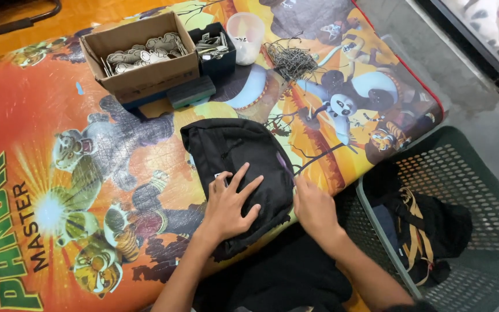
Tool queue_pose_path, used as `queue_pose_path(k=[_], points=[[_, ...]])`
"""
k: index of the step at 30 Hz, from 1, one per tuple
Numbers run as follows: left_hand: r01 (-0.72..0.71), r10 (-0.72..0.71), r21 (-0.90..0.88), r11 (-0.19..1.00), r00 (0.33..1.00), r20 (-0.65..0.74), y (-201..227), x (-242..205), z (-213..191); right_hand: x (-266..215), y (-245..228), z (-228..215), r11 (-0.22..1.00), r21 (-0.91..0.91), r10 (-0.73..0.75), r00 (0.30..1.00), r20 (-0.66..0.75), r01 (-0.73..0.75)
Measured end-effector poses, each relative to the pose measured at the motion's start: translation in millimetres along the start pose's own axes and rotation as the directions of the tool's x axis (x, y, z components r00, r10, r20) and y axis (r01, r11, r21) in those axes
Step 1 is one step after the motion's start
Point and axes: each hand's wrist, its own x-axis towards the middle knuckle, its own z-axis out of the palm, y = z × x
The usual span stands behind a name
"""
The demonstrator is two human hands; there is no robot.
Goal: The person is cleaning small bags and a backpack using a small brush, inspecting them, and organizing them into a basket.
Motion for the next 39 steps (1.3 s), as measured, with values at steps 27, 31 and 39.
queue_pose_path(k=[27,31,39], points=[[-0.186,0.19,0.079,0.979,0.981,-0.042,-19.7,24.9,-2.5,91.0,38.6,-5.1,0.974,0.173,-0.125,0.984,-0.125,0.146],[-0.173,0.176,0.066,0.983,0.984,-0.036,-19.9,26.4,-5.3,143.8,35.5,10.4,0.957,0.188,-0.2,0.972,-0.119,0.22],[-0.147,0.149,0.064,0.987,0.989,-0.023,-22.3,26.8,-0.3,180.0,29.7,-11.6,0.9,0.34,-0.278,0.96,-0.039,0.275]])
